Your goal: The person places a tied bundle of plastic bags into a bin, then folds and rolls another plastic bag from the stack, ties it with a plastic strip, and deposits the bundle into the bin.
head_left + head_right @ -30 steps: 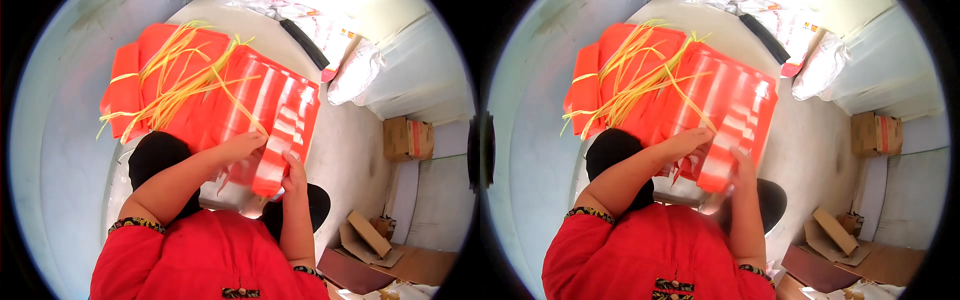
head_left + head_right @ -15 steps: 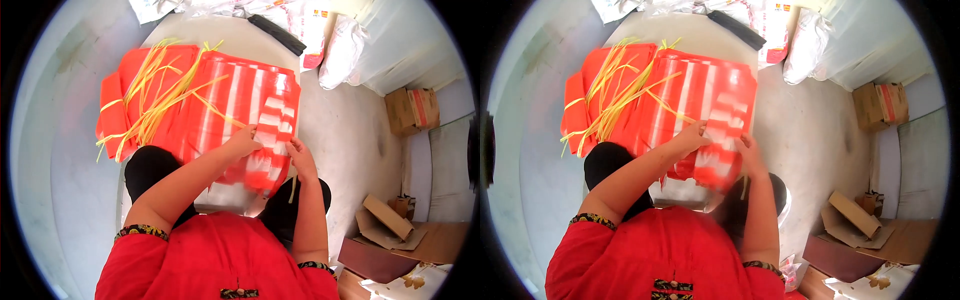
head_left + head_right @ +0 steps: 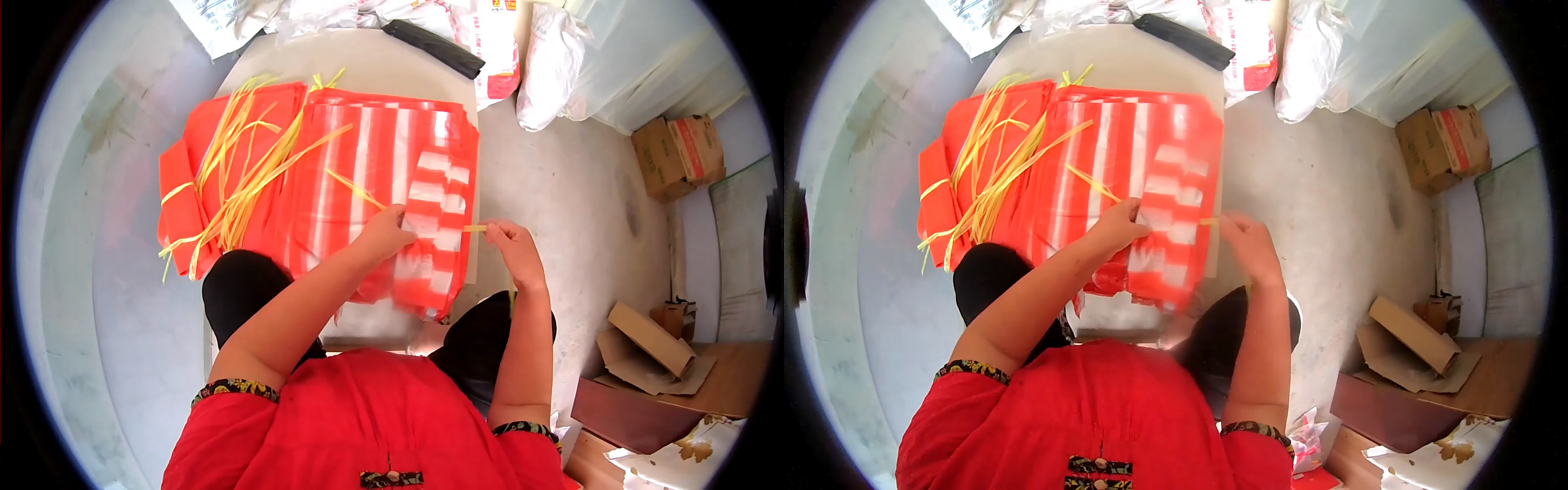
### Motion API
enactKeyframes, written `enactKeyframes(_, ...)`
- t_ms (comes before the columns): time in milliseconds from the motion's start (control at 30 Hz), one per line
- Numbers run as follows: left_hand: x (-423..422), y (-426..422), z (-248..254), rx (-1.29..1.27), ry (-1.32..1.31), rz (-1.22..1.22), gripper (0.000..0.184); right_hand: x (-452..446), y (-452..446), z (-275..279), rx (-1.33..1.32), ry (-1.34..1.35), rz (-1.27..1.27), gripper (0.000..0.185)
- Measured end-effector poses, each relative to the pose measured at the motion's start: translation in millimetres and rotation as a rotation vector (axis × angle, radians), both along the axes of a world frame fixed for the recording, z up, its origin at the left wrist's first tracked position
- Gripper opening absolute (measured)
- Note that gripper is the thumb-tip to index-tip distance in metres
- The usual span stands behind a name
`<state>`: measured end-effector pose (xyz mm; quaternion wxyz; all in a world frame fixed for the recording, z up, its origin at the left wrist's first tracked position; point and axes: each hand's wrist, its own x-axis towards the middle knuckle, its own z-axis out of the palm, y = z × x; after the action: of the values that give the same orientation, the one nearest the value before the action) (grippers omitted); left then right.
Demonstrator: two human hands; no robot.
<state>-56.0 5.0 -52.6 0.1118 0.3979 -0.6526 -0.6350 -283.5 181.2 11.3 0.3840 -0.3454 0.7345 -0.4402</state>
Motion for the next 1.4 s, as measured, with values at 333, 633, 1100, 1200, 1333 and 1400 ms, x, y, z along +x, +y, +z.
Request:
enactKeyframes(333,3,4,18,-0.112,-0.082,-0.078,0.04,54,-71,1,-0.248,-0.067,0.288,0.041)
enactKeyframes(633,23,-6,43,-1.168,-0.379,-0.2,0.008,60,-80,-18,-0.196,0.272,0.337,0.03)
enactKeyframes(1100,34,-8,99,-0.679,-0.364,-0.274,0.027,62,-71,-7,-0.227,0.33,0.402,0.033)
enactKeyframes(1200,34,-10,100,-0.489,-0.238,-0.274,0.027,62,-71,-9,-0.245,0.369,0.427,0.033)
enactKeyframes(1333,21,0,120,-0.422,-0.227,-0.231,0.024,66,-71,-10,-0.235,0.378,0.437,0.032)
enactKeyframes(1400,14,5,122,-0.486,-0.171,-0.233,0.024,69,-71,-4,-0.199,0.387,0.438,0.031)
